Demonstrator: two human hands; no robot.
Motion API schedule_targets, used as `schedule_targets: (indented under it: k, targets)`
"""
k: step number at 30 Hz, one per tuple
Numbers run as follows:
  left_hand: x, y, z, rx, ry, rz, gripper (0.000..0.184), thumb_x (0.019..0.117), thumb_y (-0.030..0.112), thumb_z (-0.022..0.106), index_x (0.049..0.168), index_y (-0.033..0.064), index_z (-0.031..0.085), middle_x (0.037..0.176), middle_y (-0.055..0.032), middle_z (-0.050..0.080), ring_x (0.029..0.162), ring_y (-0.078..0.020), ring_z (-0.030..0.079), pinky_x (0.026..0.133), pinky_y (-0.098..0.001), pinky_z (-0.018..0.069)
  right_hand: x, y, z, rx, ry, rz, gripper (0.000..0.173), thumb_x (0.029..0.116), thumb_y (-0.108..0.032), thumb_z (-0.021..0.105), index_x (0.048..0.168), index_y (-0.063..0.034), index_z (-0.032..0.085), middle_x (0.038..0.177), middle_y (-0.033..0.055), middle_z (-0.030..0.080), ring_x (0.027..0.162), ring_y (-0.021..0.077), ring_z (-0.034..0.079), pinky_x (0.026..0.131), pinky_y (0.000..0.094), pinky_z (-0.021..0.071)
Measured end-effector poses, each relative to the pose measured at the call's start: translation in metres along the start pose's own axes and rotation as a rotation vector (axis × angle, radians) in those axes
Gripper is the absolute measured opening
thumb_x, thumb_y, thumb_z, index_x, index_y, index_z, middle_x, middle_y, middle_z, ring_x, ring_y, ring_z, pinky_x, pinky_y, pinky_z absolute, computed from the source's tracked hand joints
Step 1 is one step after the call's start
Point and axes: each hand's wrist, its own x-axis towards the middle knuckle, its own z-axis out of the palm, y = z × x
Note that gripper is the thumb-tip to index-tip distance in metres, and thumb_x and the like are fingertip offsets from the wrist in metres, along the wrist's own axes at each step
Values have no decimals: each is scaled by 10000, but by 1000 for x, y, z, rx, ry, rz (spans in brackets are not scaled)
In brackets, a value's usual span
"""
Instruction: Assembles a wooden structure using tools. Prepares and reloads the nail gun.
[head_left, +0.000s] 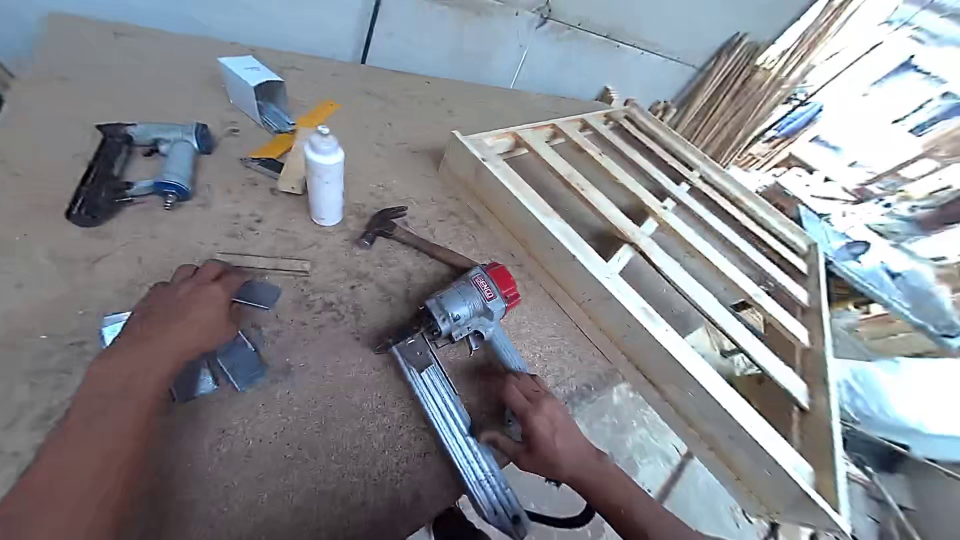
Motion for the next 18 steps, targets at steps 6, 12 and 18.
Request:
schedule_targets:
  k: [6, 12, 18]
  targets:
    - [-24, 25, -25, -70, 111, -328, 756, 780, 342, 892, 1387, 25, 571, 1366, -314, 519, 1214, -610, 494, 838, -796, 448, 30, -31, 1, 72, -249, -28, 870, 865, -533, 767, 1557, -152, 404, 1587, 101, 453, 1415, 278, 502, 1151, 480, 447]
    - [-29, 7, -17, -147, -43, -376, 703, 793, 408, 872, 1352, 71, 614, 1314, -262, 605, 1151, -534, 585, 888, -741, 471, 31, -40, -1, 10, -238, -53, 763, 891, -401, 778, 1523, -134, 444, 1552, 99, 494, 1387, 294, 525, 1131, 499, 453]
    - [-36, 23, -7, -209, 0, -33, 783, 713, 132, 917, 1411, 56, 569, 1370, -253, 531, 1121, -505, 606, 858, -706, 536, 41, -51, -9, 75, -264, -21, 592, 993, -317, 658, 1530, -176, 453, 1557, 52, 498, 1404, 243, 515, 1153, 446, 440]
